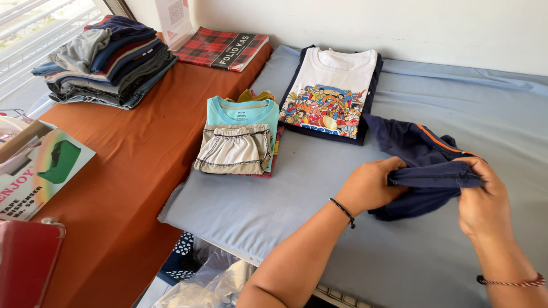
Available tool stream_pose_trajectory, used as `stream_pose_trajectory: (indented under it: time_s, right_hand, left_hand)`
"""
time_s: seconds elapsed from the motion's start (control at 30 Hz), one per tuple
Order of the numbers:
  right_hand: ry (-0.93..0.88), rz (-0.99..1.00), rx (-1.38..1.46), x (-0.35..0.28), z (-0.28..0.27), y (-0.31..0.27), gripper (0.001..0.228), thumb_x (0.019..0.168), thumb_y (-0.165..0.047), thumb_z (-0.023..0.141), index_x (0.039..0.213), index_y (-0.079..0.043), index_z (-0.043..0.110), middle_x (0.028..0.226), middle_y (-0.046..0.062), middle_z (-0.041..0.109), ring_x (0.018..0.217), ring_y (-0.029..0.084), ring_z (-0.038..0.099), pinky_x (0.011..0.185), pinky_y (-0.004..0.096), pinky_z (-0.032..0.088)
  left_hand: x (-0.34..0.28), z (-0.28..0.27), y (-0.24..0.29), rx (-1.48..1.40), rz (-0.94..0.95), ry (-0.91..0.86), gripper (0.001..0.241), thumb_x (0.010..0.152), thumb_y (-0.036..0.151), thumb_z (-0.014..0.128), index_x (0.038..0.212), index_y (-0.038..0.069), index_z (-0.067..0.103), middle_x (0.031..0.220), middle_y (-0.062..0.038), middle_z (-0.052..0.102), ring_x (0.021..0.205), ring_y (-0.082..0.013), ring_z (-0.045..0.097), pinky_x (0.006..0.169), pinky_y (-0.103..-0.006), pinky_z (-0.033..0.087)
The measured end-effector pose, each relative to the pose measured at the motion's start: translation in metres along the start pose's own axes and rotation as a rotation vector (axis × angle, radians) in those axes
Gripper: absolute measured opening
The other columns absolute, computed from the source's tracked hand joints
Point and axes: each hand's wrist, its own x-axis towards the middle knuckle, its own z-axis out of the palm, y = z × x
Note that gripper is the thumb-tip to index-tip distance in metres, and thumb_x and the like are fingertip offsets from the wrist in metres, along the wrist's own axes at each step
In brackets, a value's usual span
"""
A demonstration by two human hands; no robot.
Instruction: The person irons a white t-shirt on an ironing board, smoothing it with both hands and using a steam iron. After finishing, the person folds the white t-shirt and places it on a stack. Then, the person picks up a dark blue t-shirt, turns it inside out, lays it flat, and begins ironing it.
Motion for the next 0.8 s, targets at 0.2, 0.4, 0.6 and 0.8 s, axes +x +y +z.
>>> stream_pose_trajectory:
  time_s: [0.2,0.4,0.6,0.8]
  right_hand:
    - [-0.15,-0.232,-0.312,-0.014,0.009,-0.013,0.036,0.088,-0.018,0.078,0.118,-0.002,0.064,0.101,0.008,0.07,0.08,0.012,0.065,0.075,0.025,0.051]
    - [-0.103,-0.339,-0.646,-0.01,0.009,-0.008,0.029,0.091,-0.007,0.069,0.12,-0.005,0.069,0.103,0.013,0.072,0.092,0.022,0.068,0.082,0.033,0.053]
    - [-0.111,0.167,0.51,0.002,-0.005,0.017,0.012,0.108,-0.006,0.058,0.117,-0.002,0.064,0.111,0.006,0.068,0.102,0.017,0.062,0.089,0.032,0.049]
    - [-0.253,-0.011,-0.277,-0.013,0.023,-0.029,0.051,0.079,-0.01,0.076,0.129,-0.009,0.065,0.106,0.007,0.074,0.098,0.017,0.07,0.087,0.034,0.052]
  left_hand:
    - [0.012,0.013,-0.027,-0.556,0.038,0.098,0.022,0.098,0.004,0.061,0.12,0.005,0.066,0.103,-0.006,0.073,0.099,-0.0119,0.068,0.089,-0.029,0.054]
    - [0.011,0.021,-0.017,-0.971,0.034,0.103,0.011,0.102,0.008,0.063,0.111,0.002,0.065,0.1,0.001,0.069,0.098,-0.0049,0.061,0.089,-0.0245,0.051]
    - [0.003,-0.009,-0.005,0.087,0.027,0.047,0.026,0.084,0.011,0.077,0.109,0.005,0.073,0.096,-0.009,0.073,0.081,-0.0058,0.059,0.076,-0.0334,0.051]
    - [0.021,0.013,-0.039,-0.875,0.03,0.134,0.021,0.101,-0.007,0.051,0.115,-0.001,0.066,0.102,-0.003,0.07,0.102,-0.0125,0.063,0.092,-0.0275,0.052]
